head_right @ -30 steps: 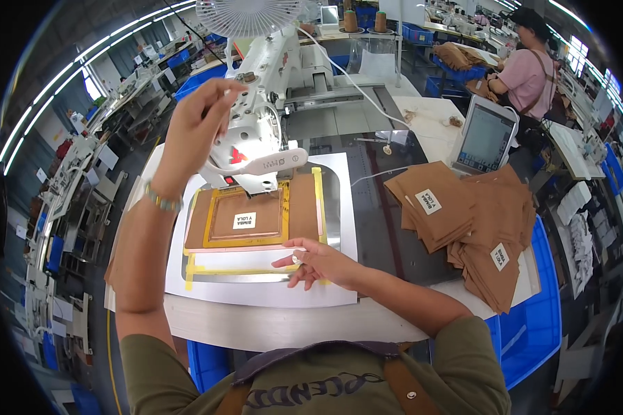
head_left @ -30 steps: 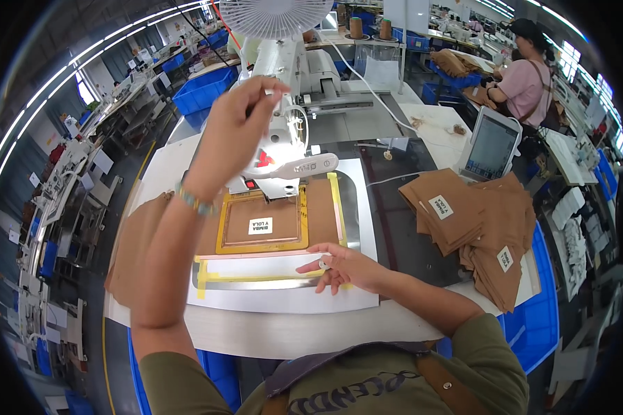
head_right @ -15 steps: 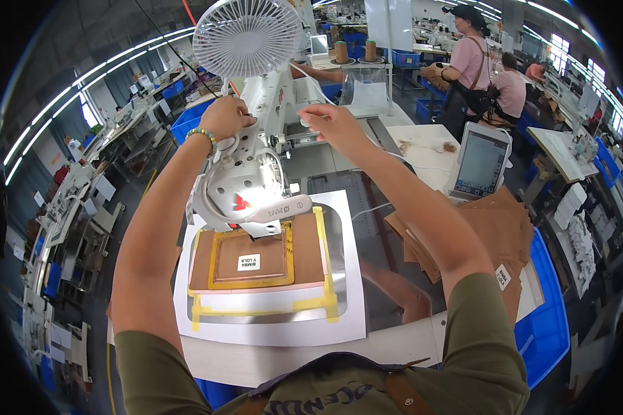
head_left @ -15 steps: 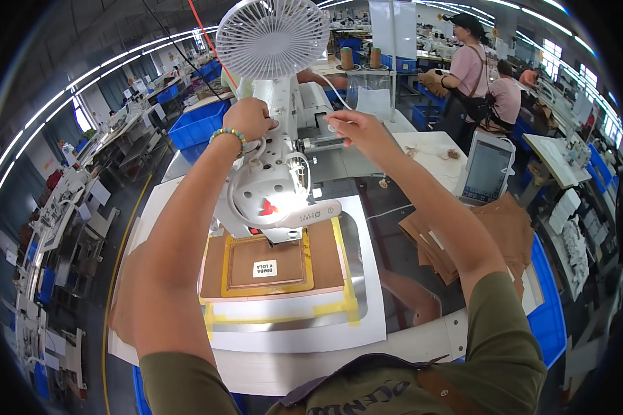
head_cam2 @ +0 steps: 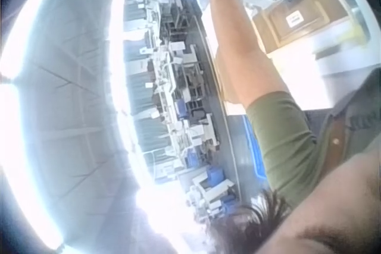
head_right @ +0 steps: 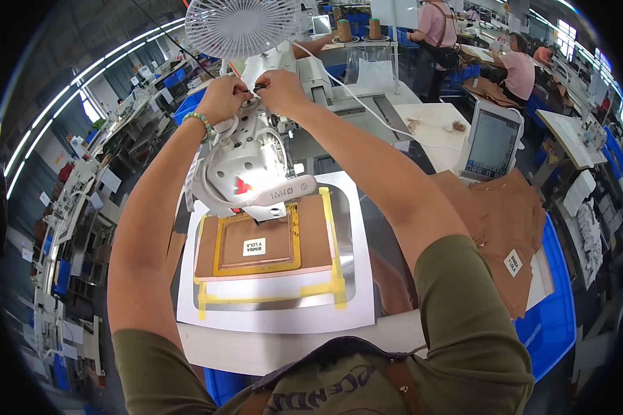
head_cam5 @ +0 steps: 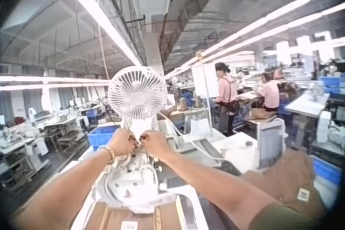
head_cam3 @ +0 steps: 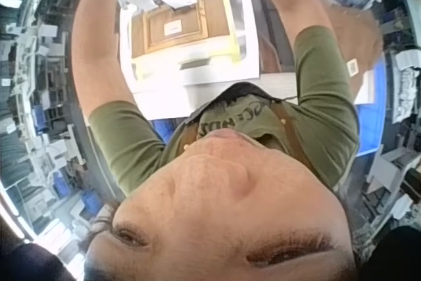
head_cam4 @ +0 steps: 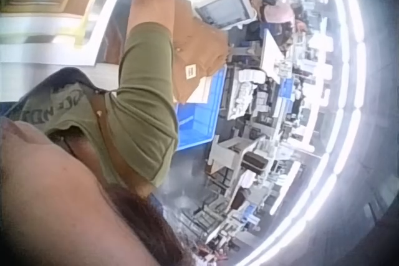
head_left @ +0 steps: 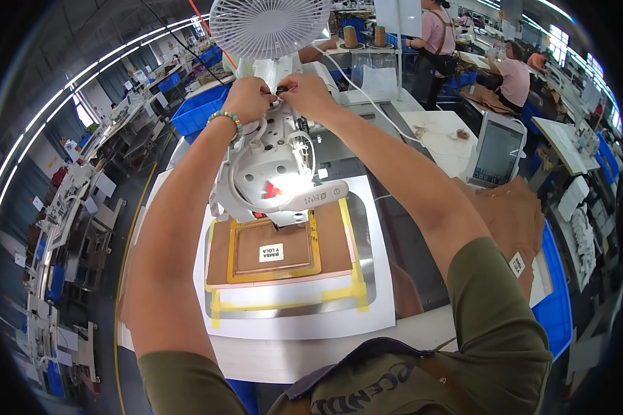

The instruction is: The recorder is operating an industrial sewing machine to assemble leather pouches or panels, adjusting the machine settings and handling small components.

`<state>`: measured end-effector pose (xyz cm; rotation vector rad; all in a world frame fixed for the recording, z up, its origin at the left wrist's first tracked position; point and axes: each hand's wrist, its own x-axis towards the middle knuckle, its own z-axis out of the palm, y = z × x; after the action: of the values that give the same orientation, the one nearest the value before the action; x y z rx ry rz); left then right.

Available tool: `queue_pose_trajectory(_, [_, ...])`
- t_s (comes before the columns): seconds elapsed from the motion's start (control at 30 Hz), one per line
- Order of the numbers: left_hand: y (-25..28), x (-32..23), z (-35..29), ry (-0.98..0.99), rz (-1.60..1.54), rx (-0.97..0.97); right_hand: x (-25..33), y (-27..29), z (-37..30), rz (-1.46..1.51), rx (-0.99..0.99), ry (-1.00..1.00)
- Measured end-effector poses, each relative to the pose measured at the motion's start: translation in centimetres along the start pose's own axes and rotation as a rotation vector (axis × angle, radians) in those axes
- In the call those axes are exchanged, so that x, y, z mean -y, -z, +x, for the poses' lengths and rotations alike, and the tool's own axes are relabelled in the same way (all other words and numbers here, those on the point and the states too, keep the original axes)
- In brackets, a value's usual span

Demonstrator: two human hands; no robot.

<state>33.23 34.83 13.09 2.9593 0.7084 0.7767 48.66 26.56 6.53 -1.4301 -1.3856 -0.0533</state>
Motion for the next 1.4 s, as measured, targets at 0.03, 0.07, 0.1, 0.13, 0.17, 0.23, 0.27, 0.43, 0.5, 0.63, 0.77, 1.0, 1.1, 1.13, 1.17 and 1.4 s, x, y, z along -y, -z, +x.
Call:
queue_pose_trajectory(0.03, [0.1, -0.1, 0.0, -0.037, -0.018, 0.001, 0.3, -0.2, 0.0, -0.009, 0.005, -0.022])
queue_pose_trajectory(0.07, [0.2, -0.1, 0.0, 0.025, -0.042, -0.050, 0.5, -0.4, -0.1, -0.016, -0.008, 0.043])
queue_pose_trajectory(0.1, [0.3, -0.2, 0.0, 0.094, -0.060, -0.097, 0.7, -0.5, -0.1, -0.025, -0.021, 0.108])
queue_pose_trajectory(0.13, [0.6, -0.3, 0.0, 0.081, -0.066, -0.103, 0.9, -0.7, -0.2, -0.026, -0.024, 0.107])
queue_pose_trajectory(0.17, [1.0, -0.2, 0.1, 0.030, -0.046, -0.246, 1.0, -0.8, -0.2, -0.010, -0.056, 0.145])
queue_pose_trajectory(0.23, [1.6, -0.3, 0.0, -0.021, -0.028, -0.389, 1.2, -0.9, -0.4, 0.004, -0.087, 0.182])
queue_pose_trajectory(0.27, [1.9, -0.1, 0.0, 0.071, -0.087, -0.258, 1.3, -0.9, -0.5, 0.053, -0.068, 0.226])
queue_pose_trajectory(0.43, [3.0, 1.5, 0.1, 0.268, -0.311, 0.044, 1.9, -0.2, -1.1, -0.049, 0.003, 0.278])
queue_pose_trajectory(0.5, [3.0, 2.4, 0.1, 0.352, -0.548, 0.078, 2.3, 0.0, -1.2, -0.091, -0.039, 0.402])
queue_pose_trajectory(0.63, [2.6, 3.4, 0.0, 0.331, -0.510, 0.067, 2.9, 0.2, -1.3, -0.187, -0.035, 0.447])
queue_pose_trajectory(0.77, [2.4, 3.5, 0.0, 0.445, -0.344, -0.011, 2.8, 0.4, -1.7, -0.324, 0.026, 0.405])
queue_pose_trajectory(1.0, [3.2, 2.3, -0.3, 0.320, -0.353, 0.106, 1.2, 1.0, -1.9, -0.163, 0.080, 0.387])
queue_pose_trajectory(1.1, [3.5, 0.8, -0.7, 0.031, -0.020, 0.137, -0.1, 1.6, -0.1, -0.102, 0.182, 0.076])
queue_pose_trajectory(1.13, [3.6, 0.2, -0.6, -0.031, 0.082, 0.177, -0.5, 1.4, 0.3, -0.080, 0.133, 0.094])
queue_pose_trajectory(1.17, [3.6, -0.3, -0.6, -0.049, 0.072, 0.194, -0.8, 1.0, 0.9, -0.083, 0.134, 0.112])
queue_pose_trajectory(1.4, [2.2, -4.0, -0.3, -0.233, 0.565, 0.247, -1.0, 0.1, 5.5, -0.330, 0.396, 0.272])
